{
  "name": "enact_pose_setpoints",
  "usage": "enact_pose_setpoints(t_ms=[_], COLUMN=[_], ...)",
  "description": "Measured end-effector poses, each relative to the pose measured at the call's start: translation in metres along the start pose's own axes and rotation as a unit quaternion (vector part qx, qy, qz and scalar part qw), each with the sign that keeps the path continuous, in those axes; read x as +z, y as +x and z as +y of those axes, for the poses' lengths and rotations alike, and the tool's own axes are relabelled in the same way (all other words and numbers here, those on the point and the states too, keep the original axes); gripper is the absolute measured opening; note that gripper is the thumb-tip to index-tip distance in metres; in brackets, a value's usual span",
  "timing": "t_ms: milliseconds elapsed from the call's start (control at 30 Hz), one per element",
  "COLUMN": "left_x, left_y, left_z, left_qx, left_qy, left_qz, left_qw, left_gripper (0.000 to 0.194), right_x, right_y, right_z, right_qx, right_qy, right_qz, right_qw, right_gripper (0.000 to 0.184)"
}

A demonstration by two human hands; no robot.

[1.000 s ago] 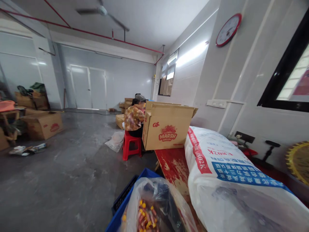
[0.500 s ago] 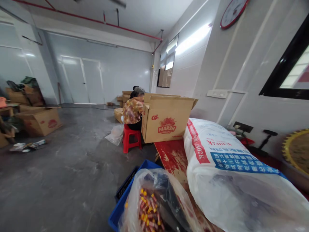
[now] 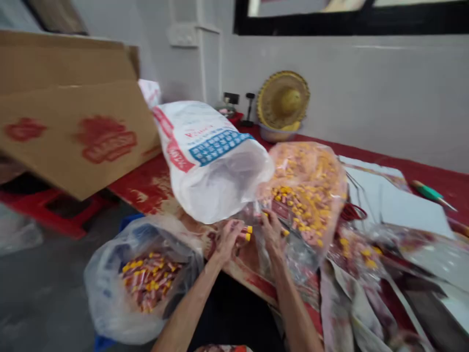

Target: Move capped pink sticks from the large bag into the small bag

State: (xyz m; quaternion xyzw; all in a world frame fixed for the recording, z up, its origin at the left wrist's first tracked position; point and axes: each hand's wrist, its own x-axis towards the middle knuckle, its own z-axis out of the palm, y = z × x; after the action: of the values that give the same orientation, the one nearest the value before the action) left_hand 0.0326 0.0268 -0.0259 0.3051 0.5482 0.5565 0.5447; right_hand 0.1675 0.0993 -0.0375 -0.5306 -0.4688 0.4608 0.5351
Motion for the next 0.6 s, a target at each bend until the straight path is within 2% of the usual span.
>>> enact_pose_setpoints(t_ms=[133,367,433,600], left_x=[0.014,0.015,0.014,0.014], left_y=[0.001,0.002,0.002,0.0], left_z=[-0.005,-0.006,-0.003,0.008], left_qx=[0.018,-0.008,-0.023,-0.083], left_qy=[0.055,0.073,0.073,0.047], left_qz=[-0.048,-0.049,-0.05,-0.097], left_qw=[0.997,0.996,0.996,0.991], left_gripper=[0.066,0.058,0.057,0.057], right_x=[0.018,0.021,0.022,0.024], right_y=[0.003,0.005,0.003,-0.006], right_z=[0.006,0.011,0.009,0.005], right_qx=[0.058,0.09,0.078,0.032], right_qy=[0.105,0.154,0.157,0.126], right_qz=[-0.072,-0.112,-0.093,0.012], right_qw=[0.99,0.978,0.98,0.991], right_gripper=[0.044,0.04,0.035,0.032])
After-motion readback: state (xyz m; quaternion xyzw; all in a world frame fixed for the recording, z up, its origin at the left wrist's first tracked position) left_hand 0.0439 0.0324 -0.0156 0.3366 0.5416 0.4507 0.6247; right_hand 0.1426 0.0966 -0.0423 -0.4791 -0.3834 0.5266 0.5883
